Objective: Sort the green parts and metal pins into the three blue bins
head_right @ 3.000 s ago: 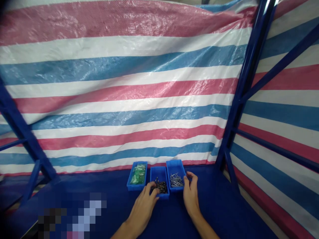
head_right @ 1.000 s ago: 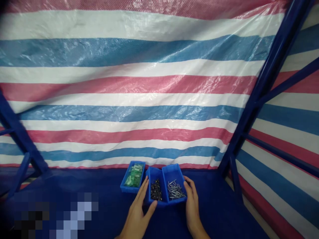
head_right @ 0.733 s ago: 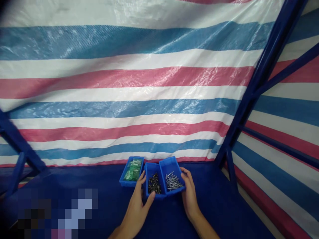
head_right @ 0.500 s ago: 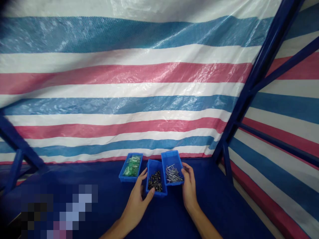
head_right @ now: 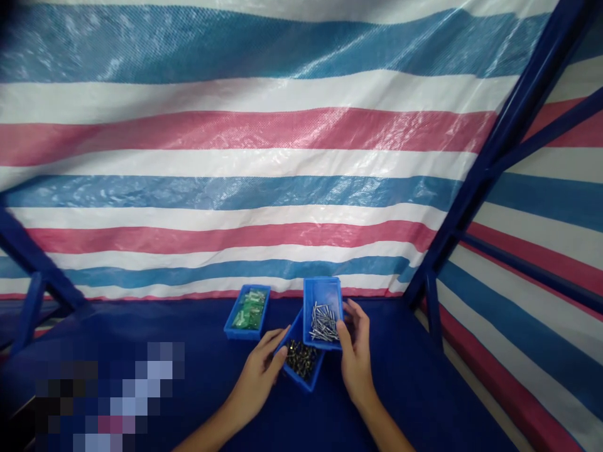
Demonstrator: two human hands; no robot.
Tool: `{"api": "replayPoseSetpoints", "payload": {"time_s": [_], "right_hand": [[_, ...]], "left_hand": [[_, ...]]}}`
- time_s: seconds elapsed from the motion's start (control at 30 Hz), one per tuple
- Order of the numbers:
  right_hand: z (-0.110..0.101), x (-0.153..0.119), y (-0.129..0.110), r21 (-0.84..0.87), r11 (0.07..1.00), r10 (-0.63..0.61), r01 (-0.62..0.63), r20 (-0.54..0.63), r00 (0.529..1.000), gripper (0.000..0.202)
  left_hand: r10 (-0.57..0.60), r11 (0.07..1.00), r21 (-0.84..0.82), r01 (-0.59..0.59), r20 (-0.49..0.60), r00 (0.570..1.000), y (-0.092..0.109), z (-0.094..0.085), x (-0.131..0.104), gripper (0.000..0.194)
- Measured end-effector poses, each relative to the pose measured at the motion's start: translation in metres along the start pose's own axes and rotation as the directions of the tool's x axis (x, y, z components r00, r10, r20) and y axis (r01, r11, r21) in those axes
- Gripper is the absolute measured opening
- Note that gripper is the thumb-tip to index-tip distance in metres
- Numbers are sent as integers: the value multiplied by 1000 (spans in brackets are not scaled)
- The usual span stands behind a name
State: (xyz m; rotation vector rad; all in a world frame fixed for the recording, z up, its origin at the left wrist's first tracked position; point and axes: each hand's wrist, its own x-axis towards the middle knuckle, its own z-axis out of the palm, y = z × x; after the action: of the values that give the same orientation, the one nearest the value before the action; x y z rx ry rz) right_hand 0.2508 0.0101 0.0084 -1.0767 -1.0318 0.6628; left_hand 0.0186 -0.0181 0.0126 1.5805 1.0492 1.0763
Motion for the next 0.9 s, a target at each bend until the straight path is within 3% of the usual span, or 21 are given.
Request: {"api": "replayPoseSetpoints", "payload": {"time_s": [0.33, 0.9], "right_hand": [[2, -12, -1, -178, 974, -109, 141, 179, 978, 62], [-6, -7, -8, -270, 922, -202, 277, 275, 940, 58]], "left_hand": [[-59, 988, -147, 53, -35, 998, -13, 2, 8, 57], [-53, 984, -174, 45, -46, 998, -17, 4, 8, 58]]}}
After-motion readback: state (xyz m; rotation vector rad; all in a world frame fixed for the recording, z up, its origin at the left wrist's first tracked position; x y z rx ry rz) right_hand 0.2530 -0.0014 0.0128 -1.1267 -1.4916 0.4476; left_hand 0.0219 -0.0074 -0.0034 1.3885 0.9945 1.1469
